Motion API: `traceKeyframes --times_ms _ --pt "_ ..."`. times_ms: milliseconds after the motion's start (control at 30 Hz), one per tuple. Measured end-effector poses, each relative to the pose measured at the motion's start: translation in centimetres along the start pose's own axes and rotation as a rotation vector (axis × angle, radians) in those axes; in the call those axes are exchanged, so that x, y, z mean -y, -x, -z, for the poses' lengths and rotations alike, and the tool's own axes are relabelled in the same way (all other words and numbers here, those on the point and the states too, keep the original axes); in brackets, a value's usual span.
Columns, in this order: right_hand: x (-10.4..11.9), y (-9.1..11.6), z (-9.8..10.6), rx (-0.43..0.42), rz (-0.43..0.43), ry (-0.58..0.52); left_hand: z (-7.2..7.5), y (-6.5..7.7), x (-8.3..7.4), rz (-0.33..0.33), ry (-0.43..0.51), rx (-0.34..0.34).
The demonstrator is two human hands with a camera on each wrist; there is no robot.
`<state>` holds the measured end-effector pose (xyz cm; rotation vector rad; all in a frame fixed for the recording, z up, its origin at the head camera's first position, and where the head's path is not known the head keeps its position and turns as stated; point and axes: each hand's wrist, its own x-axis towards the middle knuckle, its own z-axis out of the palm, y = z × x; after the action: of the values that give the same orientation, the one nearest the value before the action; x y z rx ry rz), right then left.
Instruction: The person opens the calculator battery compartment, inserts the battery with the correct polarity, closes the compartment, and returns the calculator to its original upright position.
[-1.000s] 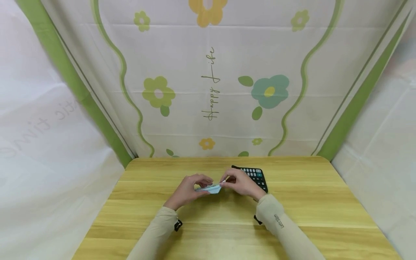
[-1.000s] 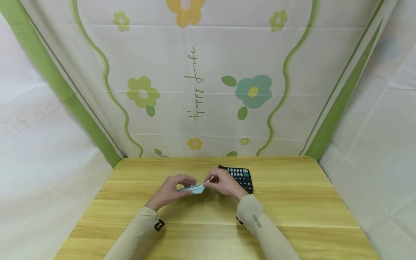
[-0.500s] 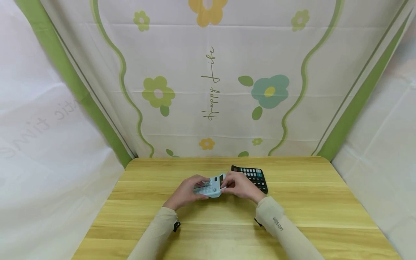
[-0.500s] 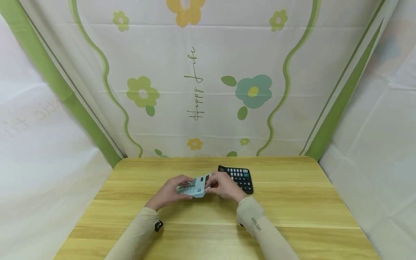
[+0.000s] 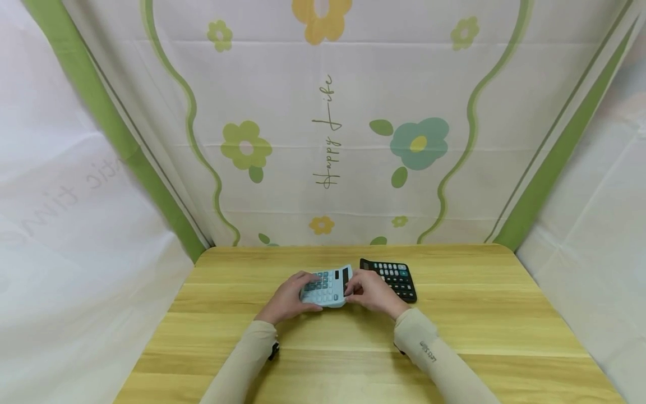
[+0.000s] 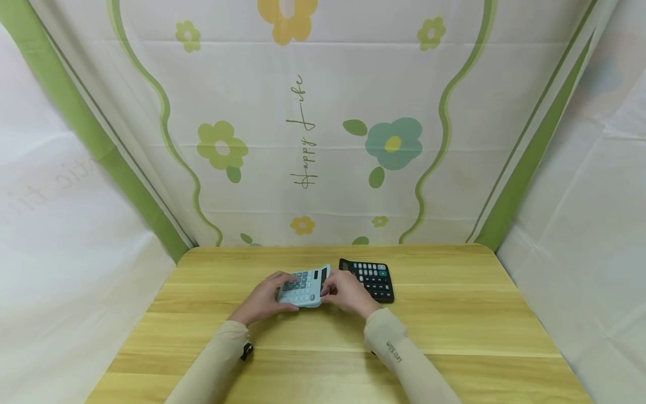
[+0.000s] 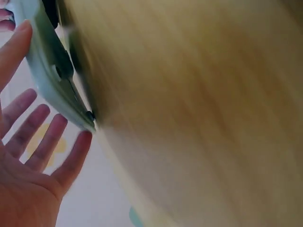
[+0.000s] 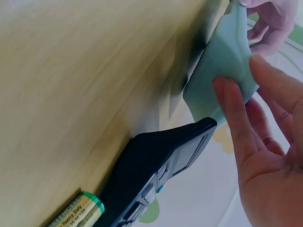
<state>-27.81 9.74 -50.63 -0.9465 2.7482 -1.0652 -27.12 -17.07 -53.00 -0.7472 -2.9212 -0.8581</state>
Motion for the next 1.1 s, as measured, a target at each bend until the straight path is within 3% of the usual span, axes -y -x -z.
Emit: traceKeyframes --times_ms 233,767,967,1100 --pt "0.4 -0.2 -0.5 -0.021 0.041 0.147 -0.2 -0.1 0.1 -0.045 -0.054 0.007" --pt "1.5 -0.2 -0.7 -0.018 0.009 0.229 -0.3 -0.8 0.1 -0.010 -0.072 0.029" --pt "1.5 -0.1 -0.8 -0.058 0.038 0.380 -0.5 -1.0 0.0 0.002 -0.075 0.037" --pt "1.4 0.2 -0.1 -0.119 0.046 0.378 -0.6 -1.3 -0.1 0.002 -0.089 0.038"
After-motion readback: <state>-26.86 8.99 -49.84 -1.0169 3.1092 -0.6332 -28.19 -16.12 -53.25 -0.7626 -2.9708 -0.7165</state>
